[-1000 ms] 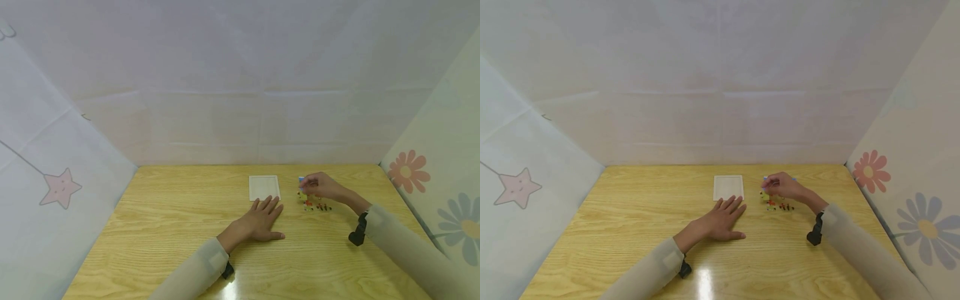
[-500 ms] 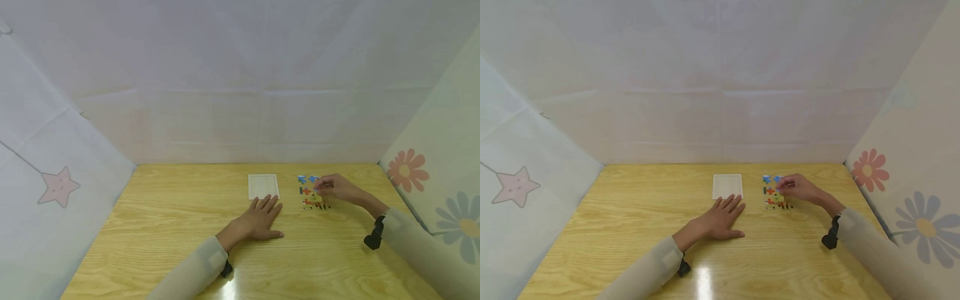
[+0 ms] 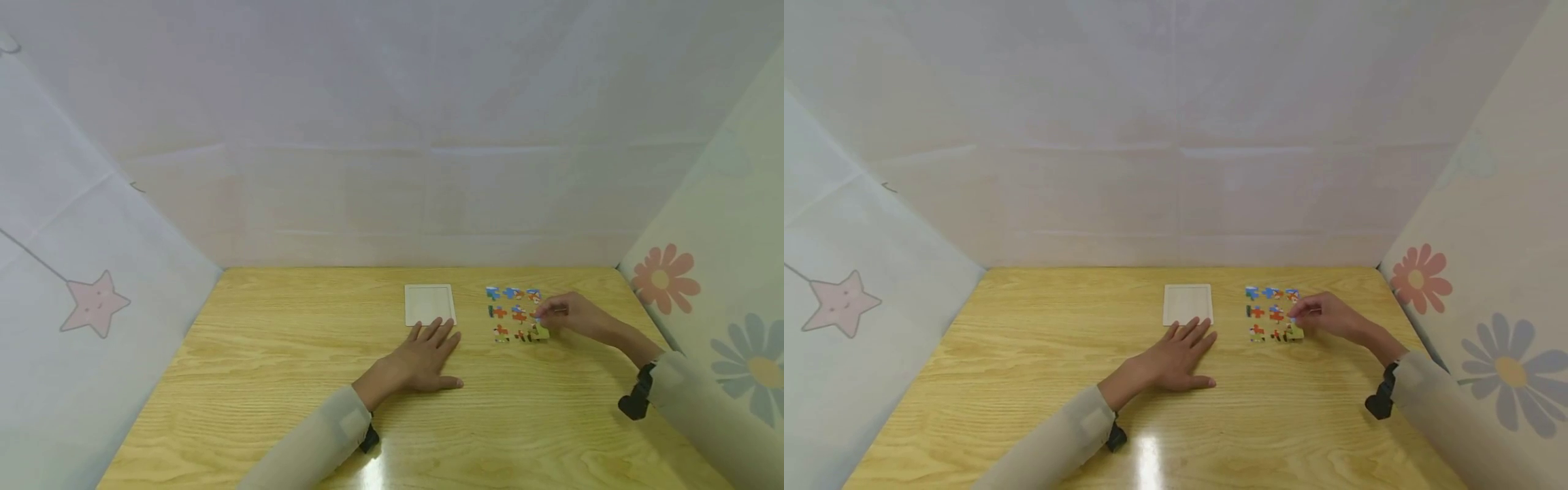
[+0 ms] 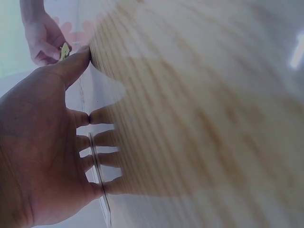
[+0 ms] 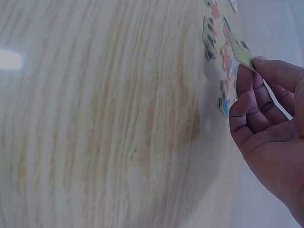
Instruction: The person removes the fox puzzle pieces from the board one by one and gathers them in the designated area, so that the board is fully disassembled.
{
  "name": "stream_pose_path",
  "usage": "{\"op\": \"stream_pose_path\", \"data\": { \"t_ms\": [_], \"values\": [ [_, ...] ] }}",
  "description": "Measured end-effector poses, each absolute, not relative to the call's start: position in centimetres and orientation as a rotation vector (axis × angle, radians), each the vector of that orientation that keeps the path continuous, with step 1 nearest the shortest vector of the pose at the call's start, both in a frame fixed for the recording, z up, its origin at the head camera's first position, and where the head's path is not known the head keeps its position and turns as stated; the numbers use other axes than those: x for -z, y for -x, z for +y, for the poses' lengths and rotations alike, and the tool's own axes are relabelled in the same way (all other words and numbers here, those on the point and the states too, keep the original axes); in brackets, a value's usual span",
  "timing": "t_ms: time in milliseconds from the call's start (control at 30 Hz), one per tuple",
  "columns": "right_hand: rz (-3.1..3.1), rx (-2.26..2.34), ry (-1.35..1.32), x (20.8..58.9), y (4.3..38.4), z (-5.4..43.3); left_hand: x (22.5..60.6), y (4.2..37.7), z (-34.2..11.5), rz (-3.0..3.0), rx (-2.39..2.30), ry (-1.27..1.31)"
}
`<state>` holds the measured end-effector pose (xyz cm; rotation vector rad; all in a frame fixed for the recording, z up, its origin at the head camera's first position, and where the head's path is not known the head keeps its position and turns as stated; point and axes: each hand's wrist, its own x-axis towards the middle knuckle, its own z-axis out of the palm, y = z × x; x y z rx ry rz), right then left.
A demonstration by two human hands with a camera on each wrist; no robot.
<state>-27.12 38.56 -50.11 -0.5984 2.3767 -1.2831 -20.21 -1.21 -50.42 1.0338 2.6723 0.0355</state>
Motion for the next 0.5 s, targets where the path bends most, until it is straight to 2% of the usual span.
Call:
{"op": "stream_pose_path", "data": {
  "t_ms": [500],
  "values": [
    [2.349, 1.311, 0.565, 51.3, 26.1, 40.6, 50.2, 20.2, -1.2, 2.662, -0.025, -1.023]
  ]
}}
